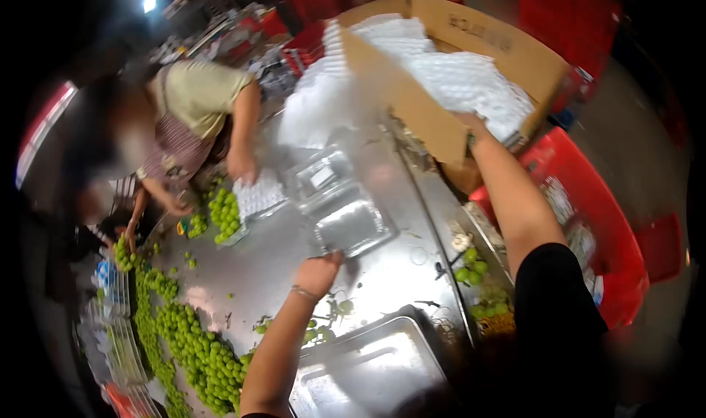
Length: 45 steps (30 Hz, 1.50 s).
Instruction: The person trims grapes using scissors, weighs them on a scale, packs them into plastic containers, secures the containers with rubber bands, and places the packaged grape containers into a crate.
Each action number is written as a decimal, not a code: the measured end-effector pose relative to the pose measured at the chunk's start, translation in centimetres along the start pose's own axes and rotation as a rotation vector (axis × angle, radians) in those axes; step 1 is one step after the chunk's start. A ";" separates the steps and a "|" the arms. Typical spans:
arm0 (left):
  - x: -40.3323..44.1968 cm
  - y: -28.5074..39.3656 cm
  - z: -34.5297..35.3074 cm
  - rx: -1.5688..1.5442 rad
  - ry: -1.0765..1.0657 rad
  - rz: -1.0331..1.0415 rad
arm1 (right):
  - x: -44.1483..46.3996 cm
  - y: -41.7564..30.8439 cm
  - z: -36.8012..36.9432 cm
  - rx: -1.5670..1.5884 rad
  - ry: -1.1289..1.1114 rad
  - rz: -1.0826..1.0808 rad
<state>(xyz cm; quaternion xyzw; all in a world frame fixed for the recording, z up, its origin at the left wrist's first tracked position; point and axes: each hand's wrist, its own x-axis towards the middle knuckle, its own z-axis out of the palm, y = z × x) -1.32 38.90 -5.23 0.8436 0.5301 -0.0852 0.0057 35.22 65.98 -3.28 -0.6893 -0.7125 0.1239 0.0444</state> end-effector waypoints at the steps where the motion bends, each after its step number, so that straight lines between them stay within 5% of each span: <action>1: -0.1 0.2 -0.2 0.003 -0.018 0.031 | -1.4 -0.7 0.2 -0.068 0.028 -0.004; 6: -0.2 0.6 1.0 0.170 0.229 -0.012 | -4.3 -1.5 0.5 -0.170 0.159 -0.050; 11: -0.6 0.7 0.4 0.120 0.327 -0.030 | -3.4 1.7 -1.1 0.666 0.217 -0.211; 14: -1.3 0.5 0.3 0.025 0.206 -0.018 | -7.6 2.1 -2.3 1.076 0.234 -0.299; 16: -2.3 -0.6 1.0 -0.129 0.597 0.048 | -14.5 0.5 -4.1 1.172 0.356 -0.183; 18: -5.3 -3.4 -1.4 -0.201 0.726 -0.439 | -19.3 2.7 -4.4 1.172 0.430 -0.276; 20: -8.6 -10.8 2.0 -0.495 1.185 -0.953 | -26.0 2.4 -4.9 1.038 0.471 -0.282; 21: -11.0 -14.0 2.8 -0.286 1.231 -1.300 | -28.9 2.6 -5.0 0.983 0.418 -0.173; 22: -12.5 -18.5 6.7 -0.091 1.251 -1.639 | -31.5 3.0 -4.8 0.924 0.367 -0.066; 24: -16.1 -25.2 11.6 -0.369 0.799 -1.878 | -34.9 4.7 -3.8 0.997 0.124 -0.049; 25: -17.0 -25.6 11.6 -0.379 0.804 -1.879 | -36.5 4.4 -3.0 1.043 0.135 -0.009; 27: -18.5 -25.1 10.7 -1.094 0.682 -1.436 | -38.3 1.6 -1.9 1.093 0.143 0.058; 28: -18.9 -24.2 10.4 -1.105 0.685 -1.431 | -39.3 -0.2 -1.7 1.091 0.130 0.090; 30: -19.7 -21.1 9.2 -1.370 0.340 -1.478 | -40.2 -5.0 -0.4 1.121 0.080 -0.067; 32: -19.2 -19.5 12.2 -1.378 0.598 -1.315 | -40.5 -11.9 -0.1 1.209 -0.112 -0.100; 34: -19.6 -16.4 9.4 -1.828 0.662 -1.282 | -40.1 -17.6 0.9 1.148 -0.291 -0.362; 36: -19.8 -14.7 9.1 -2.027 0.833 -1.136 | -39.8 -22.2 3.3 1.272 -0.516 -0.338; 41: -22.1 -7.6 2.5 -2.138 1.013 -0.928 | -39.4 -29.2 7.3 1.289 -0.615 -0.416; 45: -25.4 2.9 -4.5 -2.196 1.187 -0.860 | -38.1 -31.0 8.4 1.620 -0.689 0.042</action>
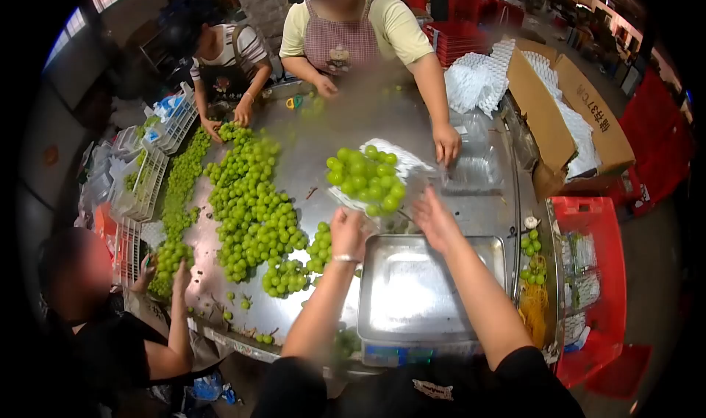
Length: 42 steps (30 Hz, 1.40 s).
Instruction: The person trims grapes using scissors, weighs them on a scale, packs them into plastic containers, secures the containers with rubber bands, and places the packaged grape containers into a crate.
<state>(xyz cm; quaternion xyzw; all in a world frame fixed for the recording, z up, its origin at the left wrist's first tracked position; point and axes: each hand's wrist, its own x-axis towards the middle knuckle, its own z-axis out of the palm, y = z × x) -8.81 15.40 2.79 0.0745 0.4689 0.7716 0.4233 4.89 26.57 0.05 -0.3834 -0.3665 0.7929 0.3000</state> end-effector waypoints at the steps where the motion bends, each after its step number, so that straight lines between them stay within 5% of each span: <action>1: -1.9 -1.1 -1.2 0.016 -0.082 -0.029 | 0.1 0.0 -0.2 0.202 0.100 0.084; 5: -13.6 -5.0 -0.2 0.087 -0.051 -0.188 | -2.5 1.3 -5.2 0.483 -0.234 0.056; 9: -20.9 -4.9 -2.9 0.155 -0.473 -0.736 | -7.5 1.4 -11.7 -0.176 0.072 -0.167; 11: -22.9 -1.6 -3.9 0.386 -0.737 -0.662 | -10.7 -0.8 -15.5 -0.439 0.185 -0.516; 13: -23.1 2.0 -7.4 0.406 -0.383 -0.307 | -18.2 -5.1 -15.4 -0.126 0.572 -0.659; 15: -22.3 5.0 -10.8 0.412 -0.038 0.023 | -22.1 -5.5 -18.1 -0.198 0.635 -0.686; 17: -21.6 6.9 -14.3 0.183 0.241 0.104 | -25.5 -4.5 -19.6 -0.162 0.684 -0.635; 18: -21.1 7.5 -16.6 0.066 0.205 0.134 | -26.5 -3.8 -20.0 -0.123 0.719 -0.613; 21: -19.6 7.5 -17.7 0.156 0.377 0.205 | -27.7 -1.5 -20.0 -0.199 0.663 -0.549; 22: -18.6 7.0 -17.3 0.214 0.316 0.188 | -27.2 -1.1 -19.2 -0.283 0.690 -0.534; 26: -14.6 3.2 -11.5 0.581 0.017 0.147 | -23.0 3.2 -22.0 -1.508 0.643 -0.181; 28: -12.3 0.7 -9.5 0.734 -0.135 0.124 | -20.8 6.7 -24.4 -1.629 0.594 -0.041; 34: -9.8 -6.4 -8.0 1.072 -0.336 0.258 | -21.2 9.1 -22.9 -1.650 0.687 -0.046; 37: -15.1 -4.2 -6.5 0.703 -0.369 -0.140 | -22.7 8.8 -25.1 -1.572 0.642 -0.150; 39: -16.3 -3.9 -7.2 0.772 -0.352 -0.067 | -24.6 7.2 -24.6 -1.494 0.598 0.012; 40: -16.6 -3.4 -7.2 0.892 -0.287 -0.011 | -25.5 7.2 -25.6 -1.038 0.587 -0.013; 41: -16.6 -2.7 -6.5 1.054 -0.218 0.192 | -26.3 7.2 -26.2 -0.585 0.559 -0.043; 42: -15.9 -2.5 -6.7 1.172 -0.242 0.435 | -27.1 6.2 -24.8 -0.585 0.568 -0.035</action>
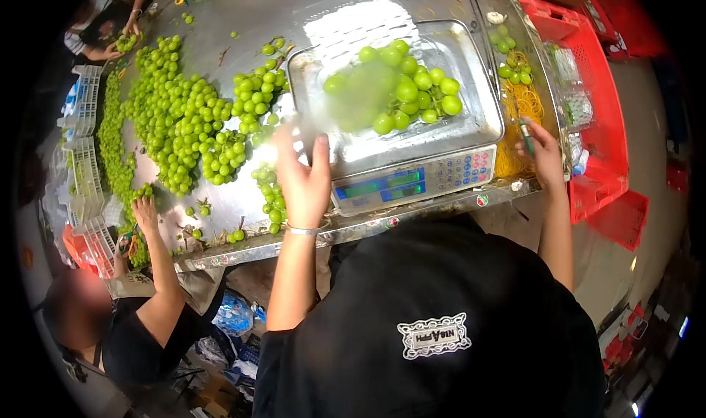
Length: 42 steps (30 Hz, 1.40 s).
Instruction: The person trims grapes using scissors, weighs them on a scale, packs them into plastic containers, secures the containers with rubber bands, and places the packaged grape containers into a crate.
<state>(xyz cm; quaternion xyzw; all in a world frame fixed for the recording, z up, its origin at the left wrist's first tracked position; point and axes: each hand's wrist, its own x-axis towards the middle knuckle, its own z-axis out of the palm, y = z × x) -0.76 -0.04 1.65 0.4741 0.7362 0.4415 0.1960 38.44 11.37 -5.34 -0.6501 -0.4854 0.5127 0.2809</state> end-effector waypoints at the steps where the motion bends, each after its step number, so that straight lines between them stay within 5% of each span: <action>1: 0.5 -0.3 0.0 0.150 0.079 0.201 | -1.5 -1.7 0.0 0.223 -0.048 -0.027; 5: 1.8 3.4 0.3 0.130 0.032 0.390 | -6.1 -6.5 1.2 0.784 -0.355 -0.280; 7: 1.1 5.8 1.0 -0.057 -0.038 0.539 | -8.3 -8.8 1.9 0.806 -0.378 -0.232; 8: 0.7 7.1 1.6 -0.151 -0.121 0.517 | -8.8 -9.5 2.2 0.897 -0.653 -0.139; 12: -0.6 9.8 3.8 -0.376 -0.479 0.413 | -10.6 -12.5 3.8 0.866 -1.125 0.192; 13: -1.0 9.2 3.8 -0.406 -0.708 0.319 | -10.6 -12.5 4.3 0.870 -1.123 0.190; 15: -1.6 8.9 3.9 -0.446 -0.754 0.317 | -10.7 -11.8 5.7 0.793 -0.906 0.221; 16: -1.8 8.7 3.7 -0.391 -0.796 0.329 | -10.8 -11.5 7.2 0.670 -0.773 -0.058; 17: -1.9 8.6 3.5 -0.336 -0.838 0.339 | -11.2 -10.2 7.7 0.637 -0.711 -0.092; 21: -0.1 7.3 1.7 -0.217 -0.498 0.521 | -10.2 -10.1 7.9 0.648 -0.995 0.057; 23: 1.3 4.9 1.1 -0.010 -0.156 0.319 | -9.9 -10.9 8.5 0.861 -1.014 0.082; 25: 3.1 2.5 0.7 0.179 0.032 0.348 | -10.1 -13.1 9.8 0.822 -0.997 0.103; 28: 4.4 2.2 0.7 0.330 -0.036 0.468 | -10.4 -16.0 11.8 0.660 -1.037 0.071; 31: 5.0 1.8 0.8 0.419 -0.080 0.514 | -9.5 -17.2 14.2 0.490 -1.111 0.326; 42: 4.8 0.5 2.3 0.253 0.060 0.449 | -8.2 -19.3 17.3 0.206 -0.888 0.401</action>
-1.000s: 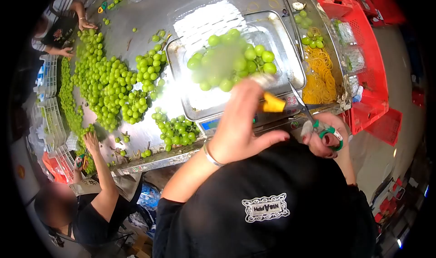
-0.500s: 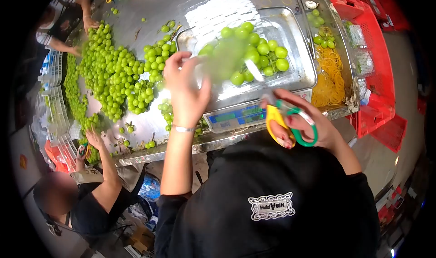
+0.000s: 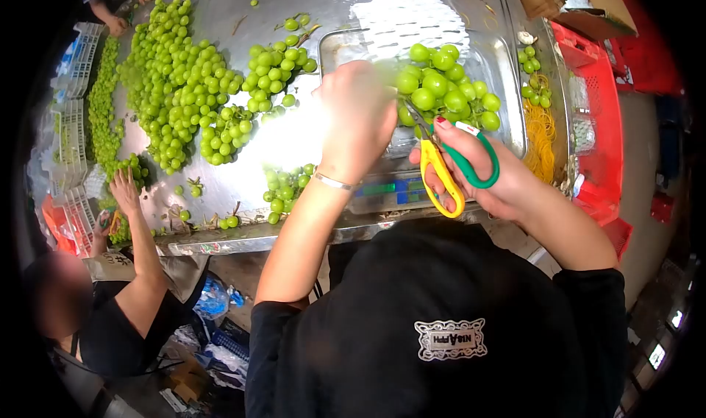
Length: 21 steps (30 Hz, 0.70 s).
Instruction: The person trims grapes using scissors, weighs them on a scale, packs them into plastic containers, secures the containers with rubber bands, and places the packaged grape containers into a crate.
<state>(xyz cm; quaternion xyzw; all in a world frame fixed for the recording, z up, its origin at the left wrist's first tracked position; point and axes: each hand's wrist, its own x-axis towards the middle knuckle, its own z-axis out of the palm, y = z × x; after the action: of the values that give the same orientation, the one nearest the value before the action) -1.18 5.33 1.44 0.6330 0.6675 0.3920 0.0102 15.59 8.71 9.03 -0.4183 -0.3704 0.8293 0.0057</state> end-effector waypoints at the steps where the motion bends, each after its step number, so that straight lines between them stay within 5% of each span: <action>1: 0.0 -0.1 -0.1 -0.006 0.009 -0.008 | 0.0 -0.3 0.0 -0.027 0.008 0.026; 13: -0.4 0.0 0.2 -0.094 0.087 0.079 | 0.2 1.7 0.0 -0.124 0.117 -0.127; 21: -1.4 -1.3 0.2 -0.360 0.242 -0.166 | -0.1 3.5 -1.2 -0.097 0.153 -0.269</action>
<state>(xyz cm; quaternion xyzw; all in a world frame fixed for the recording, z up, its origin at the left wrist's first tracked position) -1.92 4.33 -0.06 0.5121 0.6331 0.5757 0.0749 17.52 6.83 6.49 -0.4264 -0.4614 0.7679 0.1246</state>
